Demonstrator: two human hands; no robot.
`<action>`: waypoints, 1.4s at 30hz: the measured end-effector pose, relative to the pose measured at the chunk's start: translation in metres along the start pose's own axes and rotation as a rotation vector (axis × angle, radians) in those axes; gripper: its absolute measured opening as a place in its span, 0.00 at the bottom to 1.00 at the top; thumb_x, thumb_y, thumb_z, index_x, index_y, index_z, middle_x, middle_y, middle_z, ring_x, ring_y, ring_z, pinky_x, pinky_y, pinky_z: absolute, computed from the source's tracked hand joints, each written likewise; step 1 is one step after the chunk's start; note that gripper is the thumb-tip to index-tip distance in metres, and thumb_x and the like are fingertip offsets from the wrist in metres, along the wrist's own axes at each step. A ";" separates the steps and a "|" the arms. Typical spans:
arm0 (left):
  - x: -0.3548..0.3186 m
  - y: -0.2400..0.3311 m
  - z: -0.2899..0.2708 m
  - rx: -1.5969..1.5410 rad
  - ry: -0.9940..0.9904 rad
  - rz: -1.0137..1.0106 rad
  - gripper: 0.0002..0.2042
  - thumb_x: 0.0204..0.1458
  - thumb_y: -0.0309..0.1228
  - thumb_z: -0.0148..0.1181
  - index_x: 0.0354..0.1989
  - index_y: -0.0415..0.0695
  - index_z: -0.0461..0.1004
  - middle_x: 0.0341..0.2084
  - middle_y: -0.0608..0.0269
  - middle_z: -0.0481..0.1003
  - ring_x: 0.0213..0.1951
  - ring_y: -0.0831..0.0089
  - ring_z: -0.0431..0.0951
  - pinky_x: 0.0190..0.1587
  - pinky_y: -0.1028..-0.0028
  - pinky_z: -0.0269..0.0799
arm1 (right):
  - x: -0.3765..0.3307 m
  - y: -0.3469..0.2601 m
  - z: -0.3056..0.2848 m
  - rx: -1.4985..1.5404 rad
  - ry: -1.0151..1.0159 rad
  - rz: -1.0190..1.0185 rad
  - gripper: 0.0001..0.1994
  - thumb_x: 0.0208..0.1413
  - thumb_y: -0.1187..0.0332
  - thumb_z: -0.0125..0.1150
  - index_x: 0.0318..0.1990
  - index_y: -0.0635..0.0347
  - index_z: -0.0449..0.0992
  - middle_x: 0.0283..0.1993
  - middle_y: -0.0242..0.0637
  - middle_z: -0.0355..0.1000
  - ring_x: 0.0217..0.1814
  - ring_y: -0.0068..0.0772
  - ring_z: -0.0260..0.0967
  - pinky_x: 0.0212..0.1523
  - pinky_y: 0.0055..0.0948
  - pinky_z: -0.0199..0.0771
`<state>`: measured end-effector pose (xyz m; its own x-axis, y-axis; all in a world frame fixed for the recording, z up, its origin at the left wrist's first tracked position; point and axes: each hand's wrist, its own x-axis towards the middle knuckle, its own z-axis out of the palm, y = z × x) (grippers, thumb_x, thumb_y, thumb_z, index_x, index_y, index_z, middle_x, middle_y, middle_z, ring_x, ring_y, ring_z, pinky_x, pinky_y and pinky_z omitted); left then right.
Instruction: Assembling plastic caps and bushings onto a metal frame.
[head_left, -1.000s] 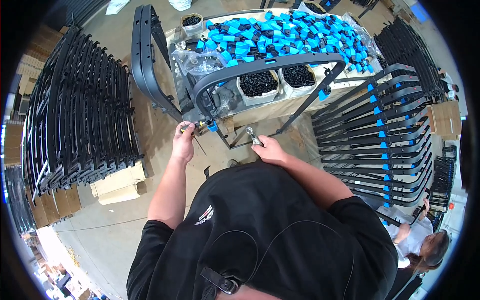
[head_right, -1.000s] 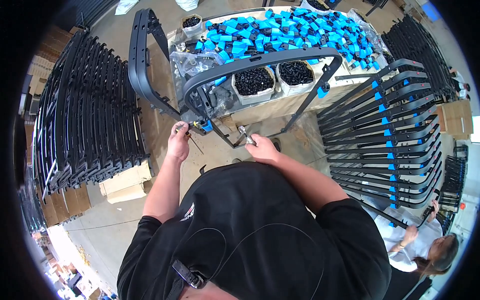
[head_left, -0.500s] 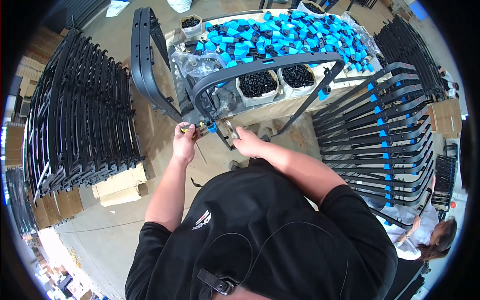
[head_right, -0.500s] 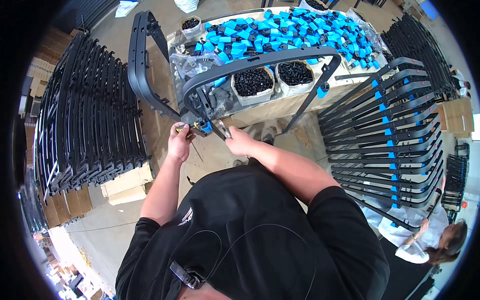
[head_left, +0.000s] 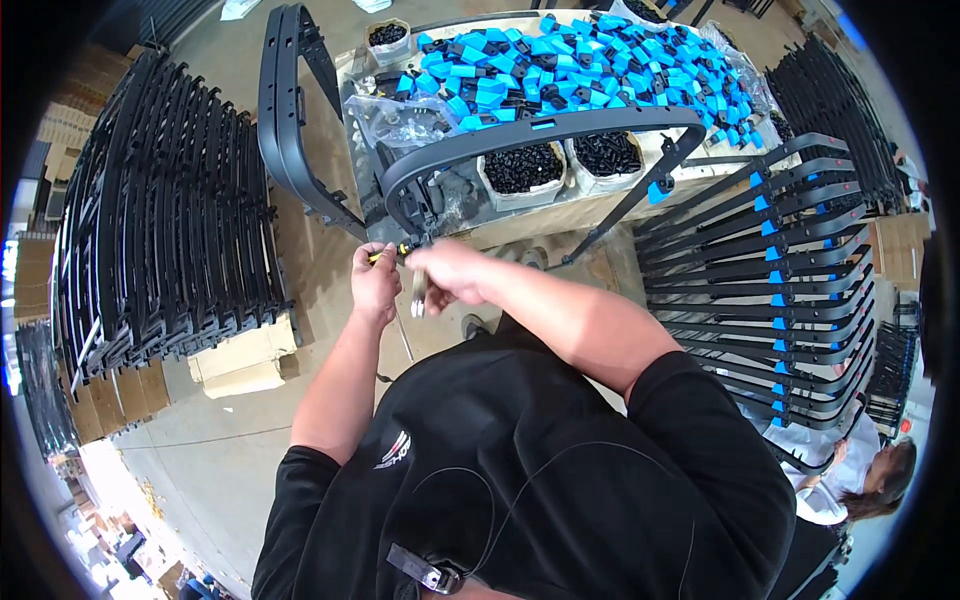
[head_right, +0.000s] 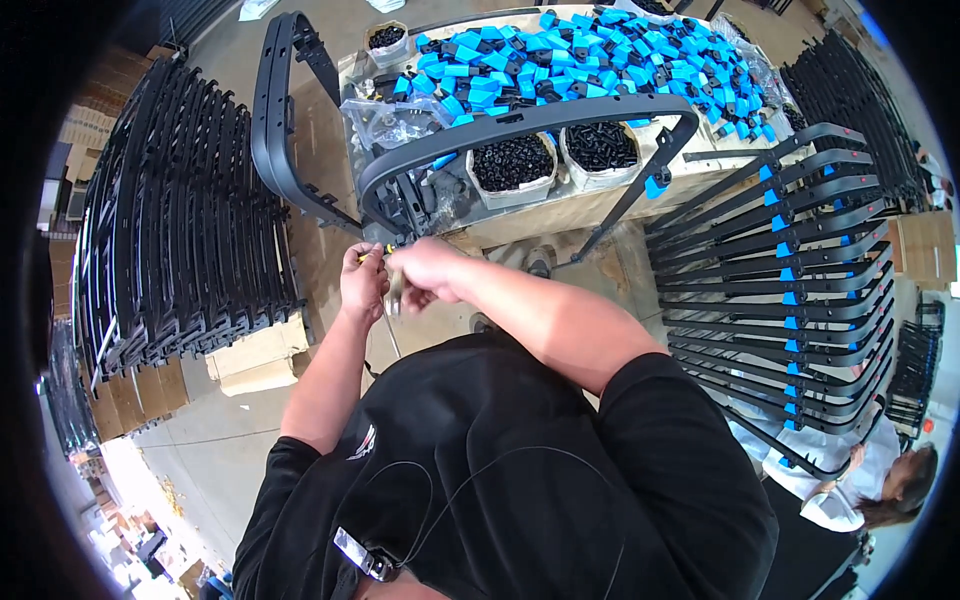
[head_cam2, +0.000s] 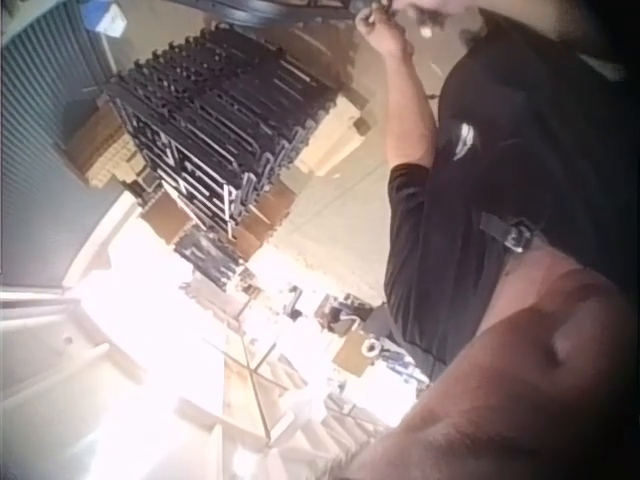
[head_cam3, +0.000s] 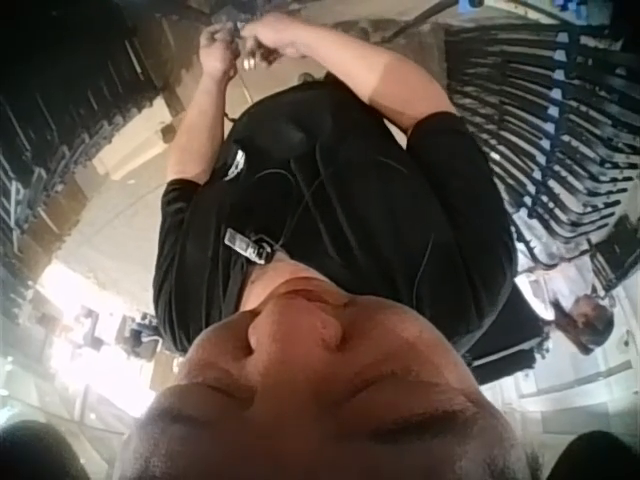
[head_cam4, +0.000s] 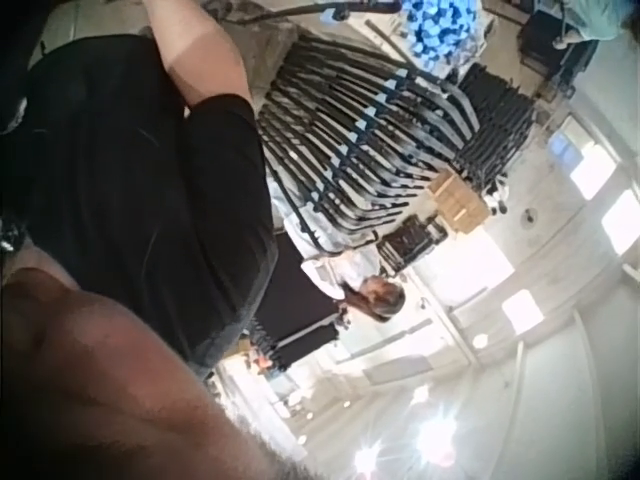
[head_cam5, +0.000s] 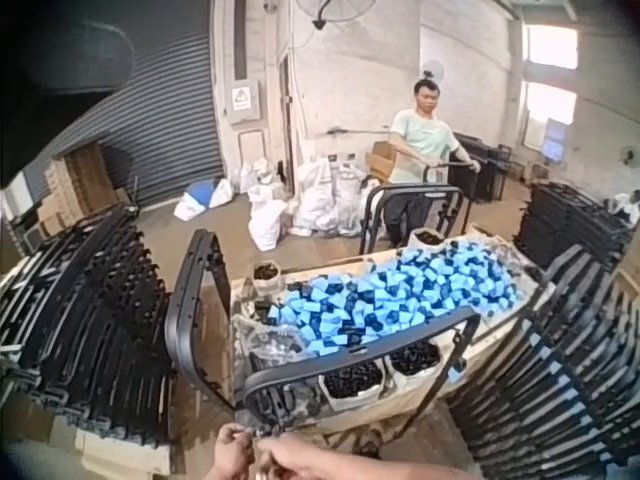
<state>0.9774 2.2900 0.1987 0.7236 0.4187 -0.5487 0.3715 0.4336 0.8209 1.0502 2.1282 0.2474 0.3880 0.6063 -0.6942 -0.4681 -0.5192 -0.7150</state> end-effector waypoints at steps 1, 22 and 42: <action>-0.002 0.002 0.001 0.007 -0.001 -0.014 0.07 0.64 0.31 0.59 0.43 0.51 0.66 0.22 0.74 0.64 0.15 0.86 0.57 0.15 0.80 0.51 | 0.000 -0.004 -0.005 0.564 -0.098 0.072 0.12 0.61 0.63 0.56 0.37 0.65 0.73 0.29 0.46 0.75 0.33 0.49 0.79 0.34 0.50 0.79; 0.000 0.007 0.005 0.028 -0.009 -0.048 0.10 0.63 0.32 0.61 0.42 0.49 0.64 0.20 0.74 0.63 0.14 0.85 0.57 0.13 0.79 0.50 | 0.021 0.010 -0.006 0.360 -0.073 0.143 0.08 0.57 0.68 0.57 0.38 0.64 0.75 0.30 0.42 0.75 0.25 0.42 0.75 0.25 0.46 0.77; 0.000 0.008 0.004 0.004 0.014 -0.063 0.10 0.63 0.32 0.61 0.42 0.50 0.64 0.21 0.73 0.64 0.14 0.86 0.57 0.13 0.79 0.49 | 0.024 0.018 -0.011 0.291 -0.139 0.152 0.13 0.60 0.63 0.59 0.43 0.64 0.73 0.33 0.42 0.76 0.27 0.46 0.76 0.27 0.49 0.80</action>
<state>0.9826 2.2899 0.2061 0.6909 0.4016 -0.6011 0.4181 0.4563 0.7855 1.0597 2.1269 0.2168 0.1943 0.6221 -0.7584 -0.7261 -0.4286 -0.5376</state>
